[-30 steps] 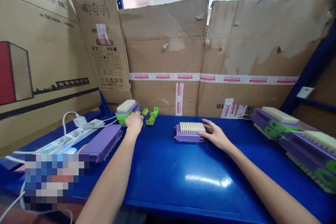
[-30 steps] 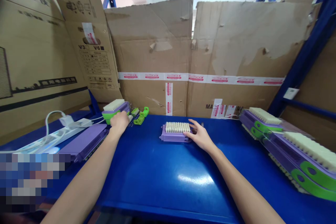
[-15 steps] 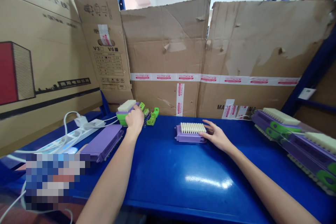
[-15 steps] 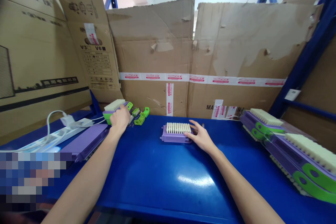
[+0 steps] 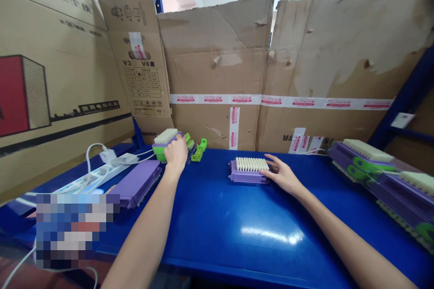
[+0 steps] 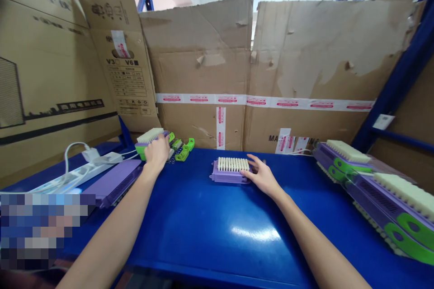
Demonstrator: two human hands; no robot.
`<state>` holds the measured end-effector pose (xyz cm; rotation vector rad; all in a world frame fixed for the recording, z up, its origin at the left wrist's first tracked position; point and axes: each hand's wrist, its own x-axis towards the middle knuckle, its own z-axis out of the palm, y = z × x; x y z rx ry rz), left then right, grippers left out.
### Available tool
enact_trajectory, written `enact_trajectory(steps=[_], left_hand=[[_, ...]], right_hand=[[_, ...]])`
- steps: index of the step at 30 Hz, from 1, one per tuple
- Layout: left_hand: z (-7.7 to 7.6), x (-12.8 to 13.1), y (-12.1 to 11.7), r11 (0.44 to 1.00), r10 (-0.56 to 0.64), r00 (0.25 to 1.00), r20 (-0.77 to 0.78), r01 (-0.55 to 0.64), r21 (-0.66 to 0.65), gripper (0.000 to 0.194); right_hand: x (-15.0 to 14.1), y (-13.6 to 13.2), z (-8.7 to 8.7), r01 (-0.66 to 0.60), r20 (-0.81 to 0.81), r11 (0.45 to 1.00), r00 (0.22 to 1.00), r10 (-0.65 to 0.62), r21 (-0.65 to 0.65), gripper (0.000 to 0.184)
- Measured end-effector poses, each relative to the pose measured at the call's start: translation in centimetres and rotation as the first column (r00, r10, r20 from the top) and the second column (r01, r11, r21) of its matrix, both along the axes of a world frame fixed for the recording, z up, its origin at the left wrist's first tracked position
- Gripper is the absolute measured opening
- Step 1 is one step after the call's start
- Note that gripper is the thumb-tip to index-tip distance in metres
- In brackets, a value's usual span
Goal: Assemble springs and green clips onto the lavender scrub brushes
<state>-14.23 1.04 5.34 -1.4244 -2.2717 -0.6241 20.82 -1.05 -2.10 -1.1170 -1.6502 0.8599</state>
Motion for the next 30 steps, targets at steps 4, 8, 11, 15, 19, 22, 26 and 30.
enact_trajectory(steps=[4,8,11,15,19,22,26,30], left_hand=[[-0.10,-0.31,0.10,0.999,-0.023,1.000,0.009,0.023,-0.037,0.039],[0.02,-0.36,-0.01,0.994,-0.058,0.998,0.015,0.059,-0.087,0.034],[0.12,-0.28,-0.12,0.993,-0.055,0.998,-0.003,0.055,-0.105,0.031],[0.20,-0.20,-0.22,0.992,-0.055,0.998,-0.022,0.052,-0.114,0.031],[0.30,-0.20,-0.29,0.992,-0.060,0.998,-0.025,0.057,-0.114,0.033],[0.39,-0.18,-0.33,0.993,-0.070,0.997,-0.034,0.067,-0.093,0.036],[0.51,-0.17,-0.44,0.995,-0.080,0.996,-0.046,0.078,-0.059,0.038],[0.60,-0.25,-0.52,0.995,-0.098,0.993,-0.060,0.096,-0.035,0.037]], right_hand=[[-0.03,-0.04,0.09,-0.010,-0.010,1.000,1.000,0.010,-0.003,0.074],[-0.07,-0.09,0.19,-0.010,-0.015,1.000,1.000,0.010,-0.020,0.076],[-0.09,-0.13,0.23,-0.020,-0.021,1.000,1.000,0.019,-0.020,0.076],[-0.05,-0.05,0.14,-0.022,-0.028,1.000,0.999,0.021,-0.020,0.076],[0.09,0.15,-0.08,-0.022,-0.029,1.000,0.999,0.021,-0.013,0.075],[0.12,0.18,-0.15,-0.010,-0.017,1.000,1.000,0.010,0.002,0.075],[0.08,0.08,-0.05,-0.010,-0.009,1.000,1.000,0.010,-0.008,0.076],[0.14,0.19,-0.08,-0.013,-0.013,1.000,1.000,0.012,-0.022,0.077]])
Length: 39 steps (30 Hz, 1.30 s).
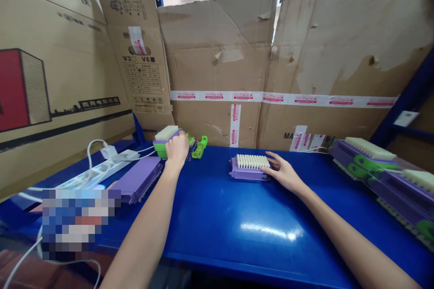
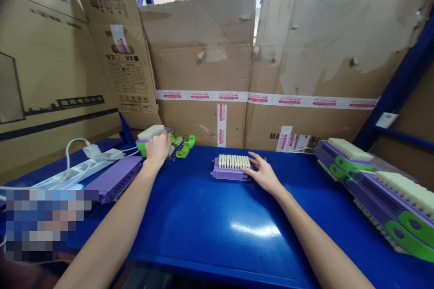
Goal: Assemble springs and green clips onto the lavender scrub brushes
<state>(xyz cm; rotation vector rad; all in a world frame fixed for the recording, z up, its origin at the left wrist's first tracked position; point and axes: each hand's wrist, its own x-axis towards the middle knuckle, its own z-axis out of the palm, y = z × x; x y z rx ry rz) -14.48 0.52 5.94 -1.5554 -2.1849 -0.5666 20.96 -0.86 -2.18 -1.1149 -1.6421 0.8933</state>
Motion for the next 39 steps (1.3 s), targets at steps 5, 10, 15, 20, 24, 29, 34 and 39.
enact_trajectory(steps=[5,10,15,20,24,29,34,39], left_hand=[[0.06,-0.07,-0.07,1.000,-0.014,1.000,-0.003,0.014,0.028,0.034],[-0.05,-0.07,-0.07,0.997,-0.045,0.999,-0.007,0.045,0.058,0.032],[-0.15,0.00,-0.05,0.993,-0.062,0.998,-0.015,0.063,0.096,0.032],[0.04,0.27,-0.35,0.993,-0.062,0.998,-0.022,0.064,0.098,0.031],[0.09,0.42,-0.49,0.988,-0.072,0.997,-0.039,0.077,0.136,0.030],[-0.04,0.30,-0.26,0.986,-0.096,0.995,-0.041,0.101,0.134,0.028],[-0.23,0.13,-0.07,0.991,-0.105,0.994,-0.036,0.107,0.081,0.033],[-0.38,0.21,-0.16,0.983,-0.144,0.986,-0.084,0.152,0.101,0.041]], right_hand=[[0.10,0.26,-0.23,0.001,0.001,1.000,1.000,-0.001,0.005,0.077],[0.05,0.22,-0.20,-0.002,0.009,1.000,1.000,0.002,0.002,0.076],[0.03,0.18,-0.20,-0.002,0.000,1.000,1.000,0.002,0.010,0.075],[-0.02,0.09,-0.13,-0.002,-0.008,1.000,1.000,0.002,0.011,0.076],[-0.06,0.00,-0.02,-0.008,-0.001,1.000,1.000,0.008,0.003,0.077],[-0.11,-0.06,0.07,-0.005,-0.013,1.000,1.000,0.005,-0.008,0.077],[-0.10,-0.07,0.08,-0.005,-0.001,1.000,1.000,0.005,-0.008,0.077],[-0.08,-0.13,0.15,0.001,0.012,1.000,1.000,-0.001,0.005,0.076]])
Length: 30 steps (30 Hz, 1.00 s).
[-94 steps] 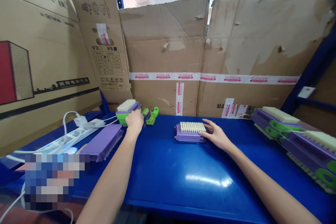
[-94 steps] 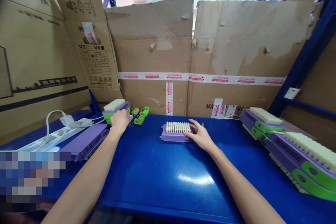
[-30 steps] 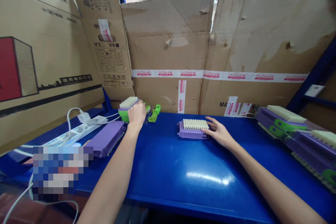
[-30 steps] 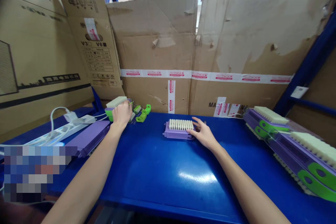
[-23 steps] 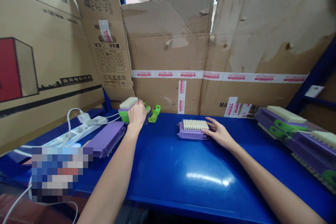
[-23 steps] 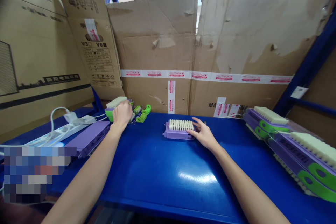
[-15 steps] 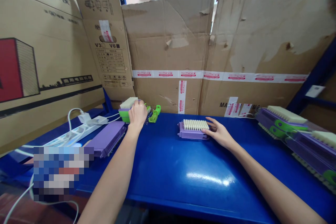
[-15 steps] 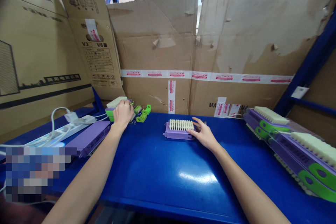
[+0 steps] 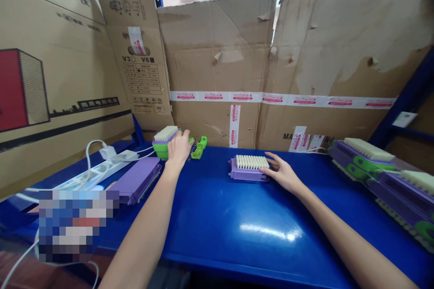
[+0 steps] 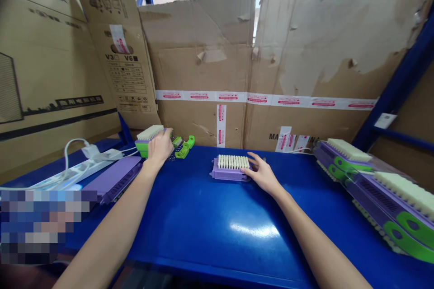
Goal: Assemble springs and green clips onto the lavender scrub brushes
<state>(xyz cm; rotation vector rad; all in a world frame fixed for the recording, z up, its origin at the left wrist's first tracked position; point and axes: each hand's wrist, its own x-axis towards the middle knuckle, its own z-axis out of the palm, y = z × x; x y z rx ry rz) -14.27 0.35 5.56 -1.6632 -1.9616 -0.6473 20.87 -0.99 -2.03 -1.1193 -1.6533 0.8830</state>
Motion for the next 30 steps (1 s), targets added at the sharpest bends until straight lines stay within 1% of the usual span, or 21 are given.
enact_trajectory(steps=[5,10,13,17,21,26,30], left_hand=[[0.11,0.07,-0.06,0.995,0.043,0.999,-0.009,-0.044,-0.090,0.036],[0.23,0.17,-0.09,0.989,0.030,0.999,0.026,-0.026,-0.147,0.037],[0.14,0.32,-0.02,0.992,0.009,0.999,0.042,-0.004,-0.126,0.036],[-0.14,0.41,0.19,0.997,-0.027,1.000,0.014,0.028,-0.065,0.033],[-0.30,0.36,0.26,0.996,-0.059,0.998,-0.016,0.058,-0.062,0.033],[-0.25,0.36,0.20,0.997,-0.042,0.999,-0.022,0.040,-0.068,0.038],[-0.22,0.33,0.29,0.997,-0.029,1.000,-0.007,0.028,-0.077,0.036]], right_hand=[[-0.04,-0.09,0.12,-0.005,0.003,1.000,1.000,0.005,-0.013,0.077],[-0.02,-0.03,-0.04,0.009,0.005,1.000,1.000,-0.009,-0.002,0.076],[-0.07,-0.03,-0.08,0.012,-0.004,1.000,1.000,-0.012,0.000,0.075],[-0.18,-0.21,0.14,0.020,-0.017,1.000,1.000,-0.020,-0.012,0.076],[-0.20,-0.33,0.32,0.021,-0.019,1.000,1.000,-0.022,-0.020,0.079],[-0.16,-0.30,0.28,0.017,-0.001,1.000,1.000,-0.017,-0.012,0.078],[-0.16,-0.26,0.19,0.013,0.002,1.000,1.000,-0.012,-0.016,0.078]])
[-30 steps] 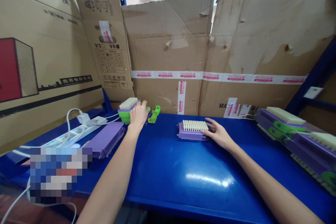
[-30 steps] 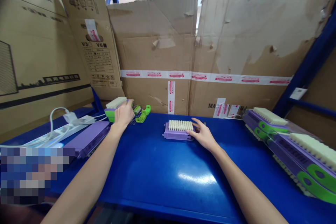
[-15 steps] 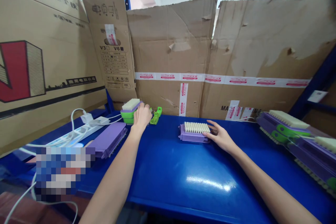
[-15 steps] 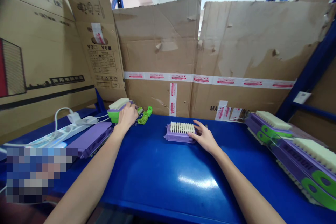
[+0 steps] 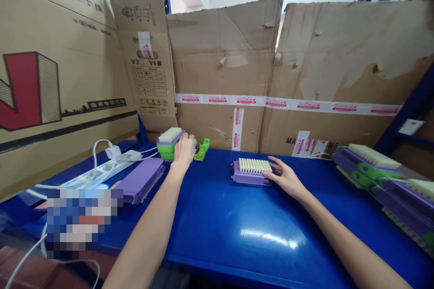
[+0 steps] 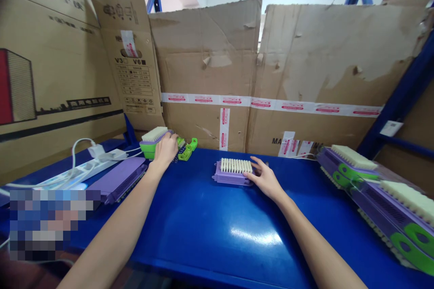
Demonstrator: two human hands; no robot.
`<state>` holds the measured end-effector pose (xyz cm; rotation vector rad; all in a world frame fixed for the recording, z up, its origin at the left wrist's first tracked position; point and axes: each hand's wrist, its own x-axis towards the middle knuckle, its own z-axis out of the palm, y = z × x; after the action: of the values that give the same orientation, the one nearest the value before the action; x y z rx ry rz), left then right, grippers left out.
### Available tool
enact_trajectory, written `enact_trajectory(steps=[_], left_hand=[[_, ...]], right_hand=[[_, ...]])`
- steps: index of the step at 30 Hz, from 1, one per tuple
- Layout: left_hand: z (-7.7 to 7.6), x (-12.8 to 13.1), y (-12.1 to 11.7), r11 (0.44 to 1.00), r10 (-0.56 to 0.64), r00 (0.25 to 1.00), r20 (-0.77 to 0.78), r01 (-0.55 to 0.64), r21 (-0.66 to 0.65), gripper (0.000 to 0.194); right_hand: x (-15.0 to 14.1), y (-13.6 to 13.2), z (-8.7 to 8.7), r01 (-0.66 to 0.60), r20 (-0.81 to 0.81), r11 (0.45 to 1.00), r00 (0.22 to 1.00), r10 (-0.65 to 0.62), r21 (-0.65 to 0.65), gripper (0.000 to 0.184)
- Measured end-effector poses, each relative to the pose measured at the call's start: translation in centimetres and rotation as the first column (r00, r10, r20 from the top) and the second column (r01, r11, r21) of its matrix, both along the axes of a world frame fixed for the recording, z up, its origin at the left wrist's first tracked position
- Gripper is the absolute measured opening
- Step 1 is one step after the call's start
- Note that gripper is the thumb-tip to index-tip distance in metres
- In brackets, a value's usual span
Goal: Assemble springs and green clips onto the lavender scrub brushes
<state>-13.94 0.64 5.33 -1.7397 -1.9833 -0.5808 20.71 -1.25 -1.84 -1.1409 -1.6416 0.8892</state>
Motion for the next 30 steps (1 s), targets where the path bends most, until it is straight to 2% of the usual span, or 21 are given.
enact_trajectory(steps=[6,13,18,30], left_hand=[[0.21,-0.01,-0.08,0.999,-0.008,1.000,0.007,0.009,-0.043,0.037],[-0.04,-0.09,-0.05,1.000,-0.002,1.000,-0.022,0.002,-0.019,0.039],[0.11,-0.05,-0.20,0.998,-0.008,1.000,-0.005,0.007,-0.065,0.041],[0.08,0.10,-0.19,0.999,-0.026,1.000,-0.004,0.026,-0.040,0.044]], right_hand=[[0.06,0.07,-0.11,0.006,0.012,1.000,1.000,-0.006,0.022,0.078],[-0.03,0.01,0.03,0.003,-0.022,1.000,1.000,-0.003,-0.004,0.079],[-0.04,0.01,0.03,0.012,-0.021,1.000,1.000,-0.012,-0.001,0.078],[0.02,0.11,-0.11,-0.002,-0.014,1.000,1.000,0.002,-0.008,0.080]])
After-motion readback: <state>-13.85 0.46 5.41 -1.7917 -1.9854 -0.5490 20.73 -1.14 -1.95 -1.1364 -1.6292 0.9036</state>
